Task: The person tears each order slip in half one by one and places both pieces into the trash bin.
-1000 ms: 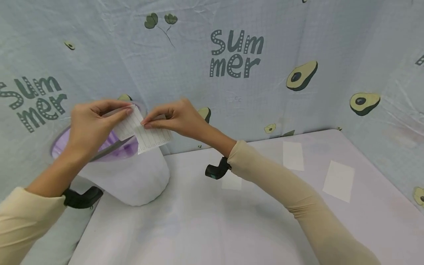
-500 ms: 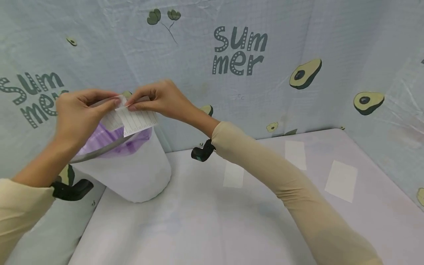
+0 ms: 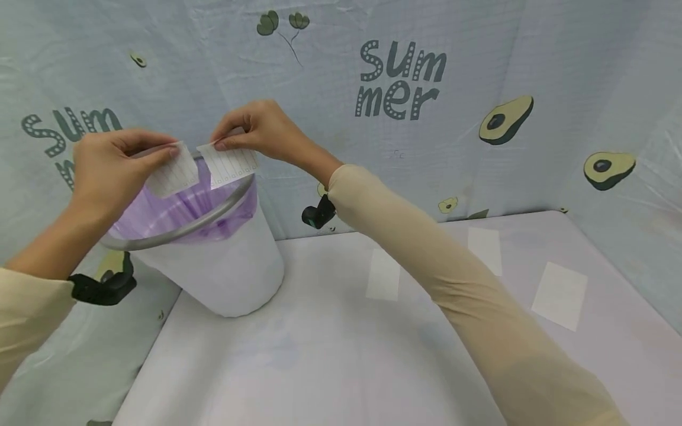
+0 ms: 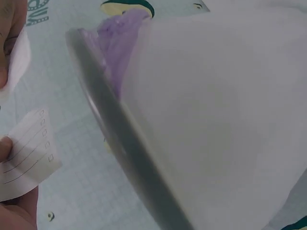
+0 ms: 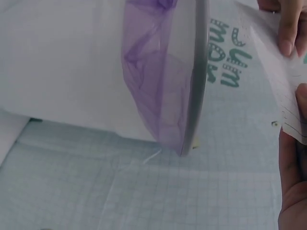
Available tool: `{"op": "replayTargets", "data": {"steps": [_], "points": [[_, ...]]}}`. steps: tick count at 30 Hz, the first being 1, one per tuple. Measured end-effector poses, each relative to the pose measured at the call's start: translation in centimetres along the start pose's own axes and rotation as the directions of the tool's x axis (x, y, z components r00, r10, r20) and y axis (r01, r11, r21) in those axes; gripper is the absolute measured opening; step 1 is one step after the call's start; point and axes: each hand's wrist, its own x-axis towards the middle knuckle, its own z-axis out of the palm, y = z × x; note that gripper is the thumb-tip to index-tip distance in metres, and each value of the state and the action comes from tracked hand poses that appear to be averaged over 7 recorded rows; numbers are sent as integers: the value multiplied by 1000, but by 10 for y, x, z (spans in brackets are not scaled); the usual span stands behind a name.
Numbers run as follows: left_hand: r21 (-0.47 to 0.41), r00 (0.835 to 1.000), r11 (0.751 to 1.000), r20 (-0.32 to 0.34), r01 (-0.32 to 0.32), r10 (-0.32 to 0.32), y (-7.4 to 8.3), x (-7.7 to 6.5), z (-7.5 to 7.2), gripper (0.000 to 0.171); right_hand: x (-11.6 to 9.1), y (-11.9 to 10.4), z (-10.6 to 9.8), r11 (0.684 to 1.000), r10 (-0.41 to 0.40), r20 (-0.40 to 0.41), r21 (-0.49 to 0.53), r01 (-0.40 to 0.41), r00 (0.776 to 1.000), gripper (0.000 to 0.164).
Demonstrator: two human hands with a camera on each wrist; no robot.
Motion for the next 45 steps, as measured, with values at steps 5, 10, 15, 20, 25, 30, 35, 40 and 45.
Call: {"op": "replayTargets", "data": {"steps": [5,10,15,20,25,30,35,40,45], "points": [[14,1000,1000,-21,-5,6,-3,6,-5,26,8,7,-9,992,-3,100,-124,15,995,15],[106,1000,994,-1,12,-12,-4,13,-14,32,21,3,-14,965,57,221,-262,3,974,19],[236,992,969,78,78,-99,-8,19,-24,40,28,-5,-15,954,88,305,-299,8,948,20],[361,968,929,192,83,-162,-17,26,-27,50,35,-19,-15,935,86,463,-344,90,882,22],[401,947,914,263,68,-186,-28,36,-31,50,51,-40,-12,928,61,499,-347,134,865,21],[389,934,917,286,90,-213,-33,40,-35,48,59,-51,-9,902,57,512,-395,176,857,20],[372,936,925,291,81,-199,-41,38,-39,45,63,-50,-2,901,82,518,-403,159,851,21],[364,926,926,308,98,-219,-47,36,-42,46,68,-48,3,912,104,533,-389,133,840,20],[305,907,945,353,120,-229,-50,37,-40,49,72,-46,8,925,124,550,-366,105,826,22]]}}
